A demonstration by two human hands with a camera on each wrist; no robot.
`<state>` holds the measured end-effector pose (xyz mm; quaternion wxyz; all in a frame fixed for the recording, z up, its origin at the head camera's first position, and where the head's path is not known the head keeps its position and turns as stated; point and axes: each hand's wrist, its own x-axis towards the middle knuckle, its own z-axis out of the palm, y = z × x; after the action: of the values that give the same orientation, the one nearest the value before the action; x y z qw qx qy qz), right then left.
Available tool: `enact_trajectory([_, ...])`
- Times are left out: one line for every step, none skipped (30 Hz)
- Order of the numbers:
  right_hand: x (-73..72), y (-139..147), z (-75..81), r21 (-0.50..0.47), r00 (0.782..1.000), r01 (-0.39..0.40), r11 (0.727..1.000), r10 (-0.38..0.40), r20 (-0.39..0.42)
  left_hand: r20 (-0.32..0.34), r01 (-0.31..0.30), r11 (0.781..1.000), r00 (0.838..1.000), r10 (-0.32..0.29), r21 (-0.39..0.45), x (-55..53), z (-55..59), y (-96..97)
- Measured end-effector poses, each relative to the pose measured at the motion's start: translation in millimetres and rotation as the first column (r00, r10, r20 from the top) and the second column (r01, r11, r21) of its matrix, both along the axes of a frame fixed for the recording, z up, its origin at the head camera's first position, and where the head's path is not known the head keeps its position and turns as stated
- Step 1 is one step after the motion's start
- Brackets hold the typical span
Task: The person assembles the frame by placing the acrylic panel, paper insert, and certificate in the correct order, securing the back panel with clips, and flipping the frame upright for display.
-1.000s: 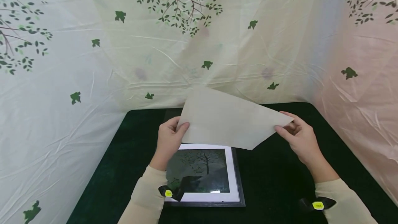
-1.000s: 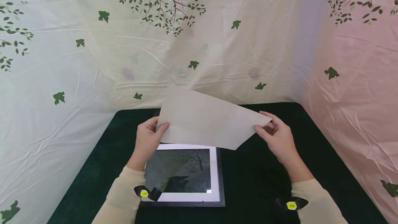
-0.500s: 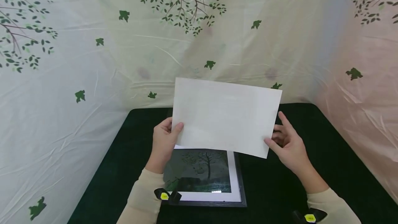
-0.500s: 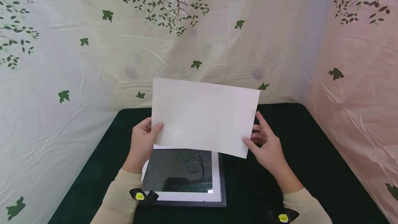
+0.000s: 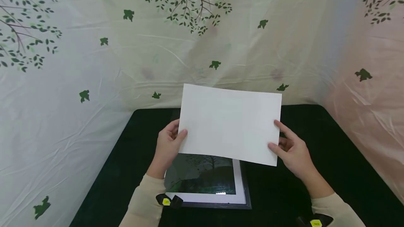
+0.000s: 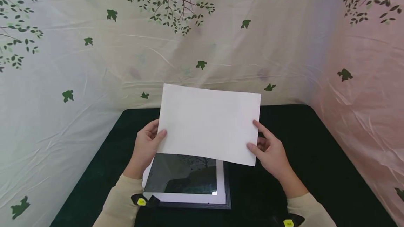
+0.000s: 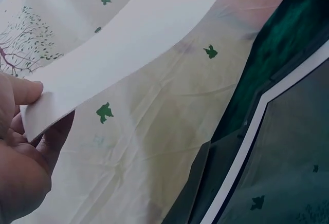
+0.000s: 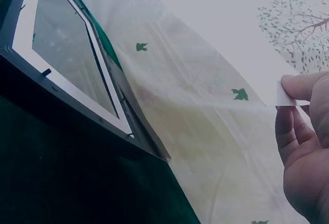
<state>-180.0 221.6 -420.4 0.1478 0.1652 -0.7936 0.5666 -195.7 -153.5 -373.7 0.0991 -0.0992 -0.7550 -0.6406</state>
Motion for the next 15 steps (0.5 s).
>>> enact_trajectory([1.3,0,-0.7,0.004,1.0,0.014,1.0,-0.014,0.009,-0.004,0.005,1.0,1.0,-0.005,-0.019,0.9,1.0,-1.2])
enact_trajectory([2.5,1,-1.6,0.006,0.999,0.026,1.0,-0.026,0.022,-0.005,0.012,0.999,1.0,-0.012,-0.036,1.3,2.0,-2.8])
enact_trajectory([3.9,1,-2.5,0.01,0.999,0.035,0.999,-0.035,0.034,-0.011,0.014,0.999,1.0,-0.015,-0.047,-0.8,-0.9,-5.4])
enact_trajectory([5.4,1,-3.3,0.012,0.998,0.04,0.999,-0.041,0.045,-0.022,0.014,0.998,1.0,-0.015,-0.064,-2.8,-3.7,-8.2])
enact_trajectory([7.0,1,-4.4,0.017,0.997,0.047,0.999,-0.048,0.053,-0.033,0.015,0.997,0.999,-0.018,-0.08,-5.1,-7.0,-11.2])
enact_trajectory([8.5,0,-5.6,0.021,0.997,0.052,0.998,-0.053,0.06,-0.044,0.016,0.995,0.999,-0.021,-0.099,-7.3,-10.3,-14.4])
enact_trajectory([9.8,0,-7.0,0.029,0.996,0.056,0.998,-0.058,0.064,-0.053,0.018,0.993,0.998,-0.024,-0.119,-9.3,-13.9,-17.3])
enact_trajectory([11.0,0,-8.6,0.035,0.996,0.058,0.998,-0.06,0.067,-0.061,0.021,0.989,0.998,-0.03,-0.143,-9.3,-15.1,-19.3])
enact_trajectory([12.3,-1,-10.6,0.038,0.996,0.055,0.998,-0.058,0.069,-0.067,0.022,0.986,0.997,-0.033,-0.168,-8.9,-16.3,-21.0])
enact_trajectory([13.4,-1,-12.8,0.039,0.996,0.054,0.998,-0.056,0.072,-0.073,0.021,0.98,0.997,-0.036,-0.196,-8.2,-17.3,-22.5])
enact_trajectory([14.6,-2,-14.9,0.045,0.996,0.054,0.998,-0.057,0.075,-0.076,0.024,0.975,0.996,-0.041,-0.219,-7.4,-18.5,-23.9])
enact_trajectory([15.8,-3,-17.3,0.047,0.995,0.051,0.998,-0.055,0.081,-0.073,0.027,0.971,0.996,-0.045,-0.239,-6.4,-19.6,-25.0])
enact_trajectory([17.3,-3,-20.1,0.05,0.995,0.049,0.998,-0.054,0.09,-0.069,0.031,0.966,0.996,-0.05,-0.257,-5.5,-20.7,-25.7])
enact_trajectory([18.6,-4,-22.7,0.05,0.994,0.046,0.998,-0.051,0.099,-0.062,0.033,0.961,0.997,-0.052,-0.276,-4.7,-21.9,-26.5])
enact_trajectory([19.8,-5,-25.3,0.05,0.993,0.041,0.998,-0.047,0.11,-0.057,0.036,0.954,0.997,-0.055,-0.297,-4.0,-23.0,-27.4])
